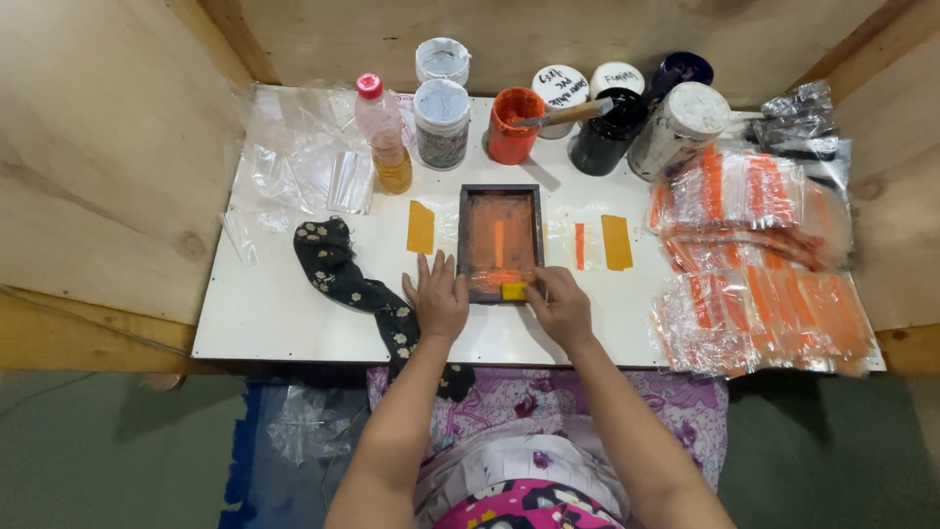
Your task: Manual screen printing of orange ink onto individual plastic strips using a small frame and brush.
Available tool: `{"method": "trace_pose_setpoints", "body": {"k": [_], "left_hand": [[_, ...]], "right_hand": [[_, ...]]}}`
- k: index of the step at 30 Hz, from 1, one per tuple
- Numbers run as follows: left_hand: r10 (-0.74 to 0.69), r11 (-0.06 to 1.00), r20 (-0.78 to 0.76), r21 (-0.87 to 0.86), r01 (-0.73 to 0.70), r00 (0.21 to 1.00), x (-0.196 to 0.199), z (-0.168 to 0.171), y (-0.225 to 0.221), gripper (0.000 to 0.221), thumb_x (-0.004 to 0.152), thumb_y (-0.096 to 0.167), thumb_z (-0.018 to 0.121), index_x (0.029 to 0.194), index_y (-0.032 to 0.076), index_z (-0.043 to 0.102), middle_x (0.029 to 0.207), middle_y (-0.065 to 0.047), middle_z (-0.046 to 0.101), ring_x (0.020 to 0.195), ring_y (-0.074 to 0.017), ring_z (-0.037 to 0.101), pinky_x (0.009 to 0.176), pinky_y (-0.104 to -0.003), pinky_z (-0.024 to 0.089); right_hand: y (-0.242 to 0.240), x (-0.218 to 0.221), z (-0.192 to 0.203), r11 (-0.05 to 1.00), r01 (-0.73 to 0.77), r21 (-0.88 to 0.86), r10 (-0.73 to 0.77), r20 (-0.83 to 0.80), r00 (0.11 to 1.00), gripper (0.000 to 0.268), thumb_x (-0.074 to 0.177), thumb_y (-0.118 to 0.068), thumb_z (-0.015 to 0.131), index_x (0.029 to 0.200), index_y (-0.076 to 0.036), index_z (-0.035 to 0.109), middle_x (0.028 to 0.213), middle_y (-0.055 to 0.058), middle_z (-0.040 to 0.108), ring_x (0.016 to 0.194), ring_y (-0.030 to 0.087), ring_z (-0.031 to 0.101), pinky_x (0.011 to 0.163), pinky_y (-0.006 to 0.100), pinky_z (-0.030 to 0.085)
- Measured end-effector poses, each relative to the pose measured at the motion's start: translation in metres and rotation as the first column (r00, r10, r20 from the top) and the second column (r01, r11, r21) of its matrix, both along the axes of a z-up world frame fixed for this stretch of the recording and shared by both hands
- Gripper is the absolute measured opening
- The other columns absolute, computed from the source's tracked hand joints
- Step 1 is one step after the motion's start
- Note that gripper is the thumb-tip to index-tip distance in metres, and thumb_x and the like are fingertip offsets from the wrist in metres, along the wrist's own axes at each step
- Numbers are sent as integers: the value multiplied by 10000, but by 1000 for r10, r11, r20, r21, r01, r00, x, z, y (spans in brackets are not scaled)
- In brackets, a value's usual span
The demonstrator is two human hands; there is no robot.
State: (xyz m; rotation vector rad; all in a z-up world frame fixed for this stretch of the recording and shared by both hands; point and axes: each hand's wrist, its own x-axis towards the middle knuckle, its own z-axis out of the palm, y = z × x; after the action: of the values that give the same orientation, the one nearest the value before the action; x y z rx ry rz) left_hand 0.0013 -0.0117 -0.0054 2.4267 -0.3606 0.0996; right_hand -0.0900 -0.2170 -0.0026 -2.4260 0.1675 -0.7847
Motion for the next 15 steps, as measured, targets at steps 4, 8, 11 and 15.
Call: {"method": "trace_pose_setpoints", "body": {"k": [4,8,11,15], "left_hand": [[-64,997,-49,29,66,997,7,29,-12,476,1039,364,434,1426,127,580,1538,-140,503,1515,-358,306,1165,-691,49],[-101,973,-58,203,111,993,12,37,-16,490,1051,375,366,1432,147,572,1547,-109,499,1529,-318,295,1169,-678,43],[-131,954,-34,269,136,991,12,35,-14,481,1043,320,350,1429,148,582,1537,-90,518,1531,-311,296,1166,-685,39],[-139,948,2,289,133,990,13,37,-12,482,1002,254,371,1413,158,605,1531,-70,529,1532,-315,291,1171,-680,60]], "right_hand": [[15,2,36,990,-131,-60,124,-109,986,366,809,-327,858,1109,-136,771,979,32,722,882,221,730,776,288,588],[14,5,29,951,-212,-226,138,-304,943,380,806,-383,823,1127,-191,756,1016,36,727,967,241,727,805,337,593],[16,8,40,938,-241,-249,114,-435,893,318,835,-338,790,1119,-199,755,1007,28,732,958,228,727,800,329,590],[18,14,47,917,-279,-285,95,-523,847,208,883,-267,749,1081,-206,776,971,3,742,909,195,730,775,290,581]]}}
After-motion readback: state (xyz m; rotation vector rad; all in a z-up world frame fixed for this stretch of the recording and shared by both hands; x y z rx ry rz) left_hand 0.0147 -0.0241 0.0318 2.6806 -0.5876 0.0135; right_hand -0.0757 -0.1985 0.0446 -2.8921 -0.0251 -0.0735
